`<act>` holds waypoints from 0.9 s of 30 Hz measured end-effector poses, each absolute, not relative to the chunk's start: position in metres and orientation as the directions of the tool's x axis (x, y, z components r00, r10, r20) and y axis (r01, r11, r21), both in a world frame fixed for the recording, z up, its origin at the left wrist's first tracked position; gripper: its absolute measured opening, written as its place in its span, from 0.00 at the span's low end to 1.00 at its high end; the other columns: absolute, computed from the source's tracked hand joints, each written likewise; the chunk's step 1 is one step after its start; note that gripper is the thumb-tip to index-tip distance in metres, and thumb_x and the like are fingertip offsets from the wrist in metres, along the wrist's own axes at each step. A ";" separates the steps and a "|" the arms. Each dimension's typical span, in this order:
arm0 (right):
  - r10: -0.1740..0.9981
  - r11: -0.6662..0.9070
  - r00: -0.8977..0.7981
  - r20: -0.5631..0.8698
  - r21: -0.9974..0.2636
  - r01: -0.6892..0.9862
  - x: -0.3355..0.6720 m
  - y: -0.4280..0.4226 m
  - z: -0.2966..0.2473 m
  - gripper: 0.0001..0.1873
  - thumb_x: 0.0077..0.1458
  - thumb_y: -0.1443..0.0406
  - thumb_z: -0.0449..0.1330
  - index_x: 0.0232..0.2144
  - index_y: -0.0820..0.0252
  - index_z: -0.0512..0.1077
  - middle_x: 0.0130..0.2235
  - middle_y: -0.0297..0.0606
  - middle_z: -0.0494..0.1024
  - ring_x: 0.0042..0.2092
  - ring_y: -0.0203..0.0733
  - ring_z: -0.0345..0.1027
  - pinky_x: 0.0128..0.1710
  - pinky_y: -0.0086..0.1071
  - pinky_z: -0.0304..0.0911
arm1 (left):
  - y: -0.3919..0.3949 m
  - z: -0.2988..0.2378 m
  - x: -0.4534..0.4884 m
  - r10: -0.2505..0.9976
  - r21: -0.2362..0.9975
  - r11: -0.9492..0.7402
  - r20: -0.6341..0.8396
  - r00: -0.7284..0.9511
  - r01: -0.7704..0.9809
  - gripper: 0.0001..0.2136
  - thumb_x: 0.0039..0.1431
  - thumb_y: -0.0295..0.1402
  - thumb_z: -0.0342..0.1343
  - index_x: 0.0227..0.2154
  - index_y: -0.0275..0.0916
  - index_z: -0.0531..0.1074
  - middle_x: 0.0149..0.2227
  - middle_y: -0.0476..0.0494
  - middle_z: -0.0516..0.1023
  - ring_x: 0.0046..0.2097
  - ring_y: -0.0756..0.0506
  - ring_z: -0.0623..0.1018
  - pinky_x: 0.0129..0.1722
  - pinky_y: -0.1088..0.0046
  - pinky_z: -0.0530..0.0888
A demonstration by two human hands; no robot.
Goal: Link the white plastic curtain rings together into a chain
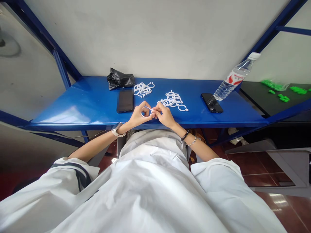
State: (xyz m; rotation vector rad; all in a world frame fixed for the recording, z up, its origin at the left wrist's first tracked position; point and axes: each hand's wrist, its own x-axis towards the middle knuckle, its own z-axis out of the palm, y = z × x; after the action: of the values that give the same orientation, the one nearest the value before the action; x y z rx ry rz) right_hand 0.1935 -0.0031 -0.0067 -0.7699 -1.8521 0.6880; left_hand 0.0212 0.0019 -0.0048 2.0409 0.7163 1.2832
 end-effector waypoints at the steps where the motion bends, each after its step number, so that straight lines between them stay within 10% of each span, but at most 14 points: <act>1: 0.759 0.640 -0.323 0.566 -0.740 0.206 0.193 -0.003 -0.007 0.15 0.62 0.52 0.57 0.31 0.55 0.61 0.24 0.30 0.75 0.23 0.36 0.70 0.25 0.30 0.67 | 0.002 -0.005 0.021 0.718 0.739 -0.663 0.581 0.383 0.122 0.13 0.55 0.36 0.61 0.33 0.39 0.62 0.15 0.63 0.58 0.19 0.58 0.56 0.21 0.82 0.56; 27: 0.784 0.621 -0.324 0.529 -0.684 0.384 0.193 -0.003 -0.006 0.14 0.65 0.54 0.52 0.42 0.56 0.67 0.23 0.29 0.74 0.24 0.37 0.70 0.32 0.31 0.65 | 0.005 -0.006 0.022 0.728 0.764 -0.640 0.568 0.384 0.084 0.16 0.59 0.44 0.58 0.38 0.39 0.61 0.14 0.63 0.57 0.18 0.56 0.56 0.20 0.81 0.54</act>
State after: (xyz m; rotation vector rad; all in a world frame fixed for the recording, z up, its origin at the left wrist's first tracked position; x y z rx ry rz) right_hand 0.1929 -0.0030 -0.0065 -0.9246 -1.9379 0.5563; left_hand 0.0218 0.0051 -0.0062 1.9957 0.6951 1.2740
